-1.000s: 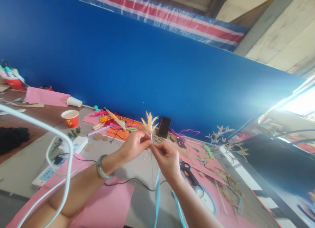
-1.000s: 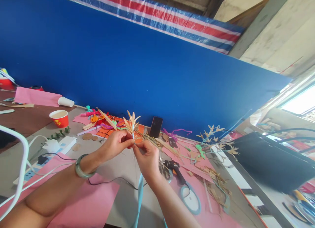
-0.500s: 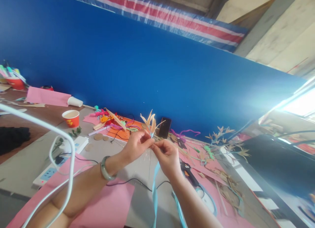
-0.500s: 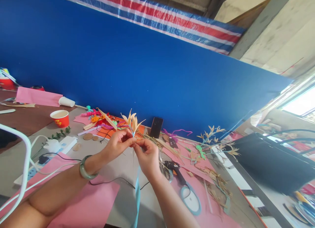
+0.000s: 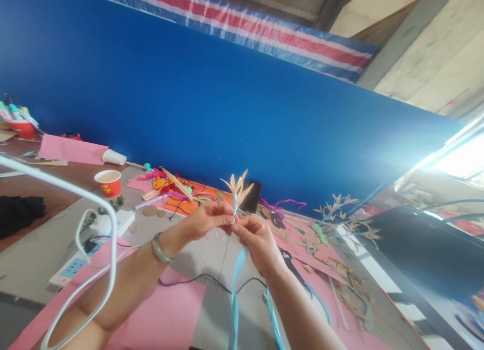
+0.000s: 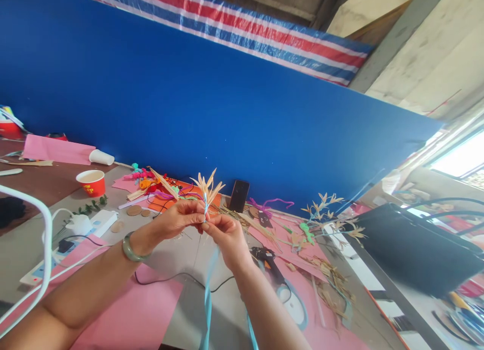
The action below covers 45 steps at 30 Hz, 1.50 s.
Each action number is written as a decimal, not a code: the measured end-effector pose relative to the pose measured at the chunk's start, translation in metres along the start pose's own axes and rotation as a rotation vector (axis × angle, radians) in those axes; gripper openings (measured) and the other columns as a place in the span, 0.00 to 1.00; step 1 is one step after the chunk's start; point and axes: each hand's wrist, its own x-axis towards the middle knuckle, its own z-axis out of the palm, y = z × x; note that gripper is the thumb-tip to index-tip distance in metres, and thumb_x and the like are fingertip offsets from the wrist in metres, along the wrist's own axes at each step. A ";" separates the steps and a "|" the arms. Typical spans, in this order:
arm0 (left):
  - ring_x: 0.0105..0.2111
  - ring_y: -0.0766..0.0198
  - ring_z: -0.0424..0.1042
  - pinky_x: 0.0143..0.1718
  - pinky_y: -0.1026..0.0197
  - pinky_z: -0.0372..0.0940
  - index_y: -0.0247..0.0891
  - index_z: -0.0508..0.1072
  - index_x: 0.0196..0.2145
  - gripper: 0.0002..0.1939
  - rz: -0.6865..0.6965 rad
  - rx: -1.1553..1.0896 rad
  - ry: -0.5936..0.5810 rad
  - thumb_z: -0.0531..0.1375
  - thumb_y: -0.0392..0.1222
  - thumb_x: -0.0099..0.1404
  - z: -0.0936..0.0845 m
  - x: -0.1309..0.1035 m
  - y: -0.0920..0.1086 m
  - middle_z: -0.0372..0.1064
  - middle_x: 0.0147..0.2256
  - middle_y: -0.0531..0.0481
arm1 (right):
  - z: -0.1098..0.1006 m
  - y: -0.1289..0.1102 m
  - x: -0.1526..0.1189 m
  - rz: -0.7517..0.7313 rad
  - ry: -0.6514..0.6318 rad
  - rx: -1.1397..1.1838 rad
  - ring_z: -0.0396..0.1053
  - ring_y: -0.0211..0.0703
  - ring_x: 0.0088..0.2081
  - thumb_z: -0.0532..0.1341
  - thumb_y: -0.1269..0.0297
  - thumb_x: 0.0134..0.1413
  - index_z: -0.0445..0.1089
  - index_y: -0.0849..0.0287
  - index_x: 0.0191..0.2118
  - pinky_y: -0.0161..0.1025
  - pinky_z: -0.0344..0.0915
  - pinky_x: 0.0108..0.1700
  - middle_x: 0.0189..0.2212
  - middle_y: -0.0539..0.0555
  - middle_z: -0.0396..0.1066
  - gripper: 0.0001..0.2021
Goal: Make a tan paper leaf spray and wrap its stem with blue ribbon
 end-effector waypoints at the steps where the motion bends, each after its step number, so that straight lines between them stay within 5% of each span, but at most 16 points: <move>1: 0.25 0.68 0.71 0.30 0.63 0.69 0.33 0.73 0.27 0.15 0.025 0.023 0.015 0.70 0.48 0.52 0.001 0.000 -0.001 0.69 0.25 0.52 | 0.000 0.001 0.001 -0.006 0.018 -0.012 0.52 0.32 0.19 0.69 0.55 0.43 0.67 0.58 0.22 0.33 0.49 0.21 0.15 0.45 0.62 0.14; 8: 0.24 0.69 0.68 0.25 0.65 0.67 0.33 0.71 0.25 0.16 0.157 0.297 0.211 0.68 0.49 0.54 0.010 -0.001 -0.003 0.63 0.26 0.53 | 0.004 -0.001 0.001 -0.120 0.129 -0.173 0.71 0.44 0.28 0.68 0.57 0.46 0.71 0.57 0.23 0.39 0.65 0.30 0.23 0.53 0.75 0.11; 19: 0.29 0.67 0.67 0.30 0.65 0.65 0.37 0.67 0.26 0.08 0.403 0.570 0.533 0.63 0.39 0.57 0.023 -0.008 -0.011 0.65 0.30 0.51 | 0.018 -0.003 -0.002 -0.223 0.244 -0.330 0.66 0.41 0.25 0.64 0.62 0.49 0.73 0.59 0.25 0.37 0.62 0.29 0.22 0.52 0.73 0.07; 22: 0.25 0.68 0.66 0.26 0.66 0.64 0.36 0.66 0.26 0.09 0.263 0.416 0.438 0.63 0.41 0.58 0.020 -0.007 -0.009 0.63 0.26 0.53 | 0.017 -0.006 -0.002 -0.208 0.168 -0.278 0.67 0.42 0.27 0.64 0.62 0.49 0.73 0.59 0.25 0.38 0.63 0.31 0.23 0.52 0.73 0.08; 26: 0.24 0.69 0.66 0.27 0.64 0.64 0.35 0.70 0.28 0.12 0.041 0.118 0.145 0.63 0.46 0.59 0.008 -0.004 0.001 0.65 0.23 0.53 | 0.013 -0.010 -0.002 -0.108 0.046 -0.094 0.61 0.37 0.22 0.66 0.59 0.48 0.71 0.58 0.24 0.35 0.58 0.26 0.20 0.50 0.70 0.10; 32: 0.30 0.66 0.68 0.31 0.63 0.64 0.33 0.78 0.31 0.12 0.027 0.071 -0.111 0.66 0.47 0.58 -0.008 -0.004 0.010 0.68 0.32 0.47 | 0.011 -0.006 0.000 0.044 -0.052 0.168 0.44 0.30 0.18 0.69 0.57 0.43 0.68 0.59 0.24 0.33 0.40 0.21 0.17 0.46 0.64 0.13; 37: 0.26 0.70 0.64 0.29 0.64 0.61 0.33 0.76 0.25 0.13 0.112 0.127 -0.041 0.67 0.47 0.57 -0.007 -0.001 0.005 0.64 0.28 0.51 | 0.013 -0.002 0.001 0.067 0.021 0.163 0.43 0.29 0.17 0.71 0.56 0.40 0.69 0.59 0.22 0.33 0.39 0.20 0.14 0.43 0.56 0.14; 45: 0.28 0.68 0.64 0.31 0.64 0.60 0.34 0.71 0.23 0.10 0.214 0.402 0.271 0.66 0.41 0.56 0.004 0.001 -0.001 0.63 0.26 0.53 | 0.012 0.001 0.002 -0.126 0.233 -0.154 0.61 0.37 0.23 0.68 0.61 0.44 0.74 0.59 0.23 0.35 0.57 0.26 0.19 0.49 0.69 0.08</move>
